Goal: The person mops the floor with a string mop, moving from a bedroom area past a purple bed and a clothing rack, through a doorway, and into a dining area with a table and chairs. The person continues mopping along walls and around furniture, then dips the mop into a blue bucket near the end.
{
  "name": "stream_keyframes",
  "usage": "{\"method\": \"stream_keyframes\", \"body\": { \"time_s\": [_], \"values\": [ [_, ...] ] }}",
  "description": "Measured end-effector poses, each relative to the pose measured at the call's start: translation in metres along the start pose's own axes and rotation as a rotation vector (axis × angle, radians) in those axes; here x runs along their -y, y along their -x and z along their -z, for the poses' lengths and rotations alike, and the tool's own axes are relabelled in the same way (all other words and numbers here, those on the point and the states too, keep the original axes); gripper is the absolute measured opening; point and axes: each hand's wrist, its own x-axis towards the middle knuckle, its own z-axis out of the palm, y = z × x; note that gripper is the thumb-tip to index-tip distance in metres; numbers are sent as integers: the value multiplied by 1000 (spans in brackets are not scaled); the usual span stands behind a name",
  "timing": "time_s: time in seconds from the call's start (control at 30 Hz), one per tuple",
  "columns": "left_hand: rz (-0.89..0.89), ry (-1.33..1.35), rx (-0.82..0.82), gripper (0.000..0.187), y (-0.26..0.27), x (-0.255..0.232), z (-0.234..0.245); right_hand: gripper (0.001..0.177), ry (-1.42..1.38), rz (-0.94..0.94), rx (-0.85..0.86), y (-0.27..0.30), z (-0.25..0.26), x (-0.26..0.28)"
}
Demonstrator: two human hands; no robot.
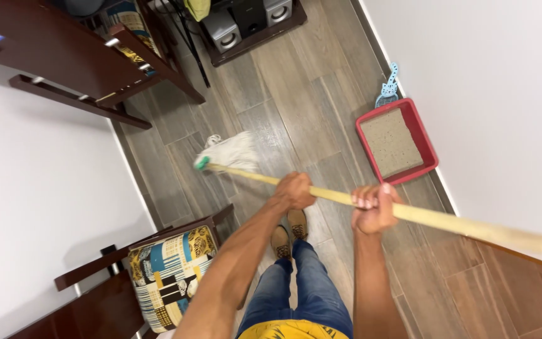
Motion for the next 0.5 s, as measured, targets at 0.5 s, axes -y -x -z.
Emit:
{"method": "stream_keyframes", "body": {
  "time_s": [0.5],
  "values": [
    [163, 274, -669, 21, 47, 105, -27, 23, -12, -221, 477, 49, -98, -29]
  ]
}}
